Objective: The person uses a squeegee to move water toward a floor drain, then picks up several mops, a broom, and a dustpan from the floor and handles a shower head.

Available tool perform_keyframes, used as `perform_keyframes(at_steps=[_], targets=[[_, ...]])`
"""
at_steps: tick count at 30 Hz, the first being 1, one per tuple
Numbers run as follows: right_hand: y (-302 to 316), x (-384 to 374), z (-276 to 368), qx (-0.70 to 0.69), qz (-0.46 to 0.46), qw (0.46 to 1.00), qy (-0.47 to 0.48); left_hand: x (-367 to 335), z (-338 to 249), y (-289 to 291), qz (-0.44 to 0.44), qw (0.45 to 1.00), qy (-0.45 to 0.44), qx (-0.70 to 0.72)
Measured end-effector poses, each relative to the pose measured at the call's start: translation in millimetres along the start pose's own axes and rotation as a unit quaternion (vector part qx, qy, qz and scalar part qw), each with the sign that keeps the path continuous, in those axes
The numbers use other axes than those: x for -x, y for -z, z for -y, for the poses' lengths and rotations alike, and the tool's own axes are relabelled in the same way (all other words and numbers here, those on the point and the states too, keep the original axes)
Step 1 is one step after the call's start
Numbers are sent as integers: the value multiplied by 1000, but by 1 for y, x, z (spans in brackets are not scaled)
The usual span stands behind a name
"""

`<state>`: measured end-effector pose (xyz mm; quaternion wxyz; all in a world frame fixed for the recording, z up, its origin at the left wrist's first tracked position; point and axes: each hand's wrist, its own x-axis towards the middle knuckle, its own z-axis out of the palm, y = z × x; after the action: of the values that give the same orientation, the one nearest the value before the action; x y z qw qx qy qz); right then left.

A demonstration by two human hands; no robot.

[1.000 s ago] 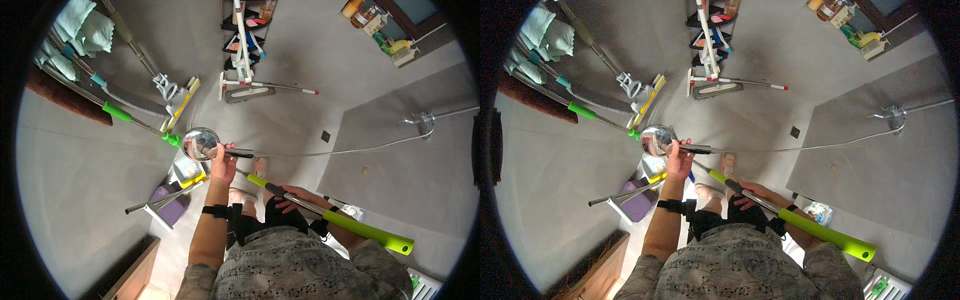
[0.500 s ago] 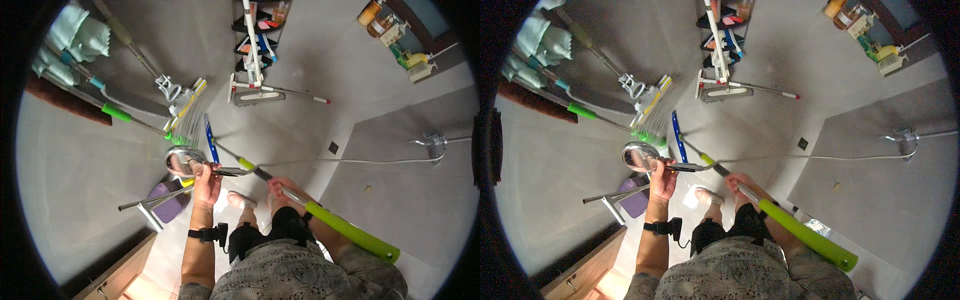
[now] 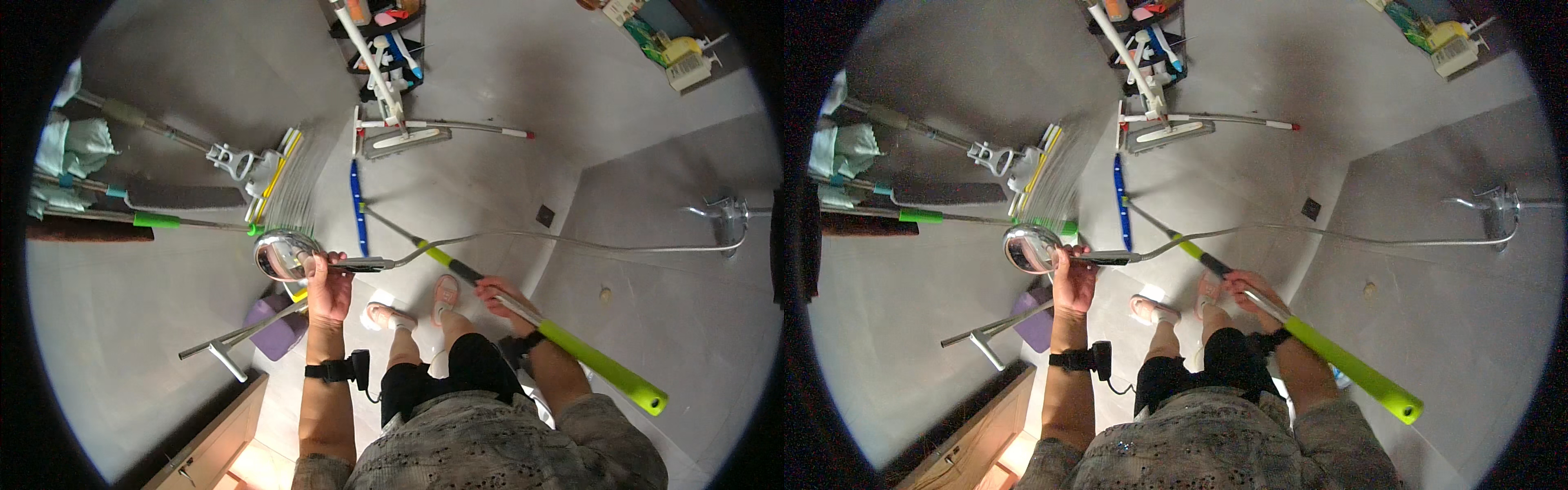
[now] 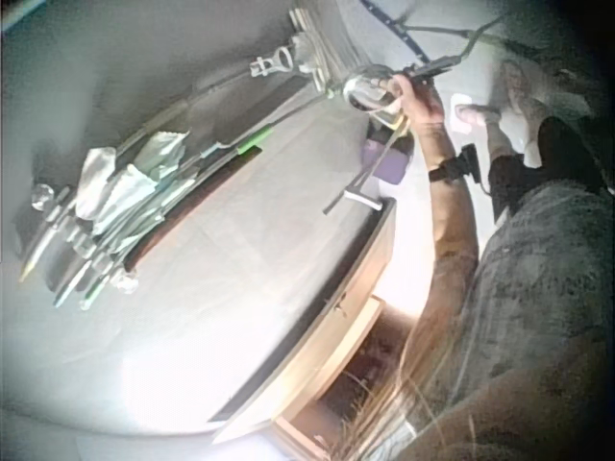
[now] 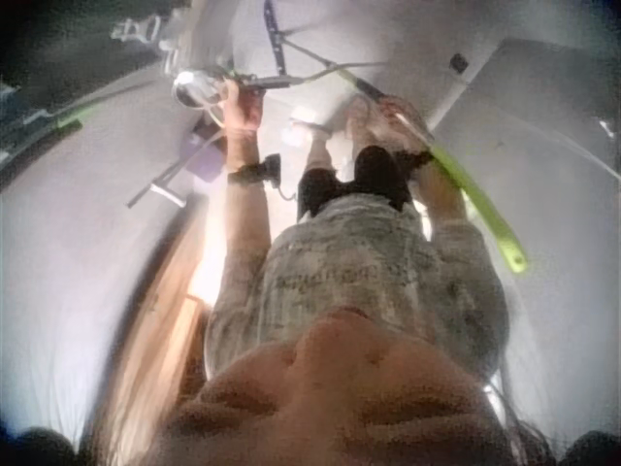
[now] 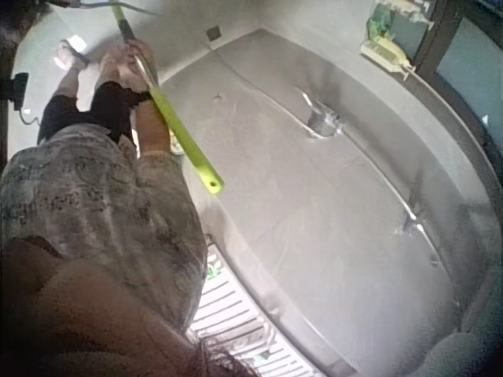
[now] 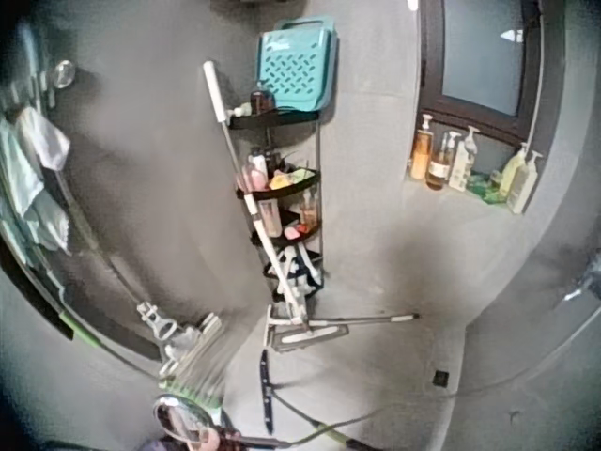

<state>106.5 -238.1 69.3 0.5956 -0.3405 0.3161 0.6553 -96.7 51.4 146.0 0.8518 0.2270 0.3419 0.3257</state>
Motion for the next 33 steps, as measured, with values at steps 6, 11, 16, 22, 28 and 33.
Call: perform_keyframes(at_steps=[6, 11, 16, 22, 28, 33], targets=[[72, 135, 65, 49, -37, 993, 105, 7, 38, -21, 24, 998, 53, 27], [101, 190, 85, 90, -81, 990, 69, 12, 62, -29, 27, 995, 90, 14], [62, 215, 52, 159, -135, 975, 83, 18, 70, -46, 44, 994, 103, 17], [63, 192, 26, 141, -40, 988, 44, 10, 72, -55, 71, 987, 140, -17], [34, 46, 34, 145, 57, 987, 51, -2, 70, -90, 103, 984, 130, -58], [74, 36, 50, -48, 126, 990, 52, -5, 54, -99, 130, 980, 132, -70]])
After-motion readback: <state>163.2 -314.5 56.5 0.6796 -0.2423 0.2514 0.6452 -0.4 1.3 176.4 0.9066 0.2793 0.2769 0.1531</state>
